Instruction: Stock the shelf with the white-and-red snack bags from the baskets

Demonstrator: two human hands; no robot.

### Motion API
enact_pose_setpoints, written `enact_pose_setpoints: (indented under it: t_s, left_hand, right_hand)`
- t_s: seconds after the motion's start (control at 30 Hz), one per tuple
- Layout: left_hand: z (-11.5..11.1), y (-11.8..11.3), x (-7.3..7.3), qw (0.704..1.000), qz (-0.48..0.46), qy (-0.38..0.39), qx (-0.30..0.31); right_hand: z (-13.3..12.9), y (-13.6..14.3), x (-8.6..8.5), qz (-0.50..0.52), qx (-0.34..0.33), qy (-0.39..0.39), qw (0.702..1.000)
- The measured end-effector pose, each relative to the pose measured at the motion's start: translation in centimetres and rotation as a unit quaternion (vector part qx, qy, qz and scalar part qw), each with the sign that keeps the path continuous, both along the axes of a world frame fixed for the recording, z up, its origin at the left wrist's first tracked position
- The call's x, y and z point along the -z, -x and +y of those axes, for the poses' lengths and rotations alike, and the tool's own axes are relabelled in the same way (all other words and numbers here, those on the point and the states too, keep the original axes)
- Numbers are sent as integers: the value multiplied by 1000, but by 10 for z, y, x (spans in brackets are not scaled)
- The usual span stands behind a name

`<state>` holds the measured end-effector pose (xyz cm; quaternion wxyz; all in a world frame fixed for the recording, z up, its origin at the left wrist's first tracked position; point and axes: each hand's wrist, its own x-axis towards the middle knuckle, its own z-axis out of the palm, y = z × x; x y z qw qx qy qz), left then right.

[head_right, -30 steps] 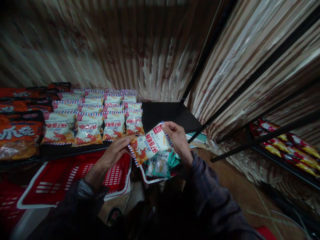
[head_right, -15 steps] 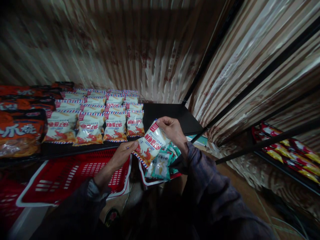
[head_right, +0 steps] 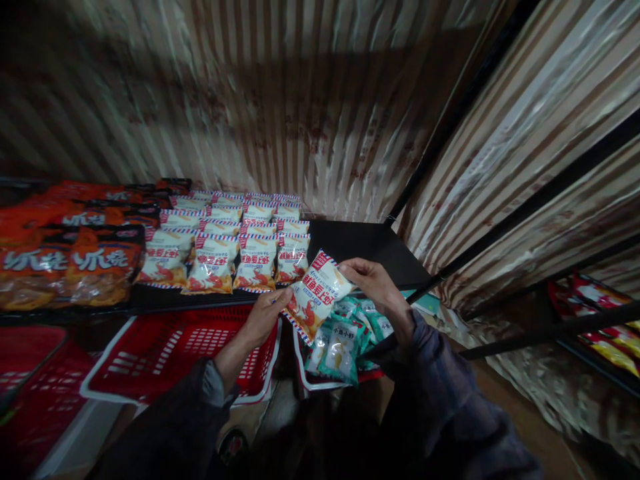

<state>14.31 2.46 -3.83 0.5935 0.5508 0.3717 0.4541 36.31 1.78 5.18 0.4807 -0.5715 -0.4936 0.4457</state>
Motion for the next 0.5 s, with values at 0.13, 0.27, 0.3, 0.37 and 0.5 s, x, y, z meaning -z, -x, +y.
enact_pose_setpoints:
  t_s: [0.13, 0.27, 0.3, 0.37, 0.5]
  left_hand:
    - [0, 0, 2, 1000, 3, 2, -6]
    - [1, -2, 6, 1000, 2, 4, -4]
    - [1, -2, 7, 1000, -1, 4, 0]
    - [2, 0, 7, 1000, -6, -3, 12]
    - [1, 7, 5, 998, -6, -17, 59]
  right_hand:
    - [-2, -4, 8, 30, 4, 33, 999]
    - [-1, -6, 9, 42, 3, 51, 998]
    - [0, -5, 9, 42, 7, 48, 998]
    - [2, -5, 8, 35, 12, 36, 999]
    - [5, -3, 6, 10, 4, 25, 1000]
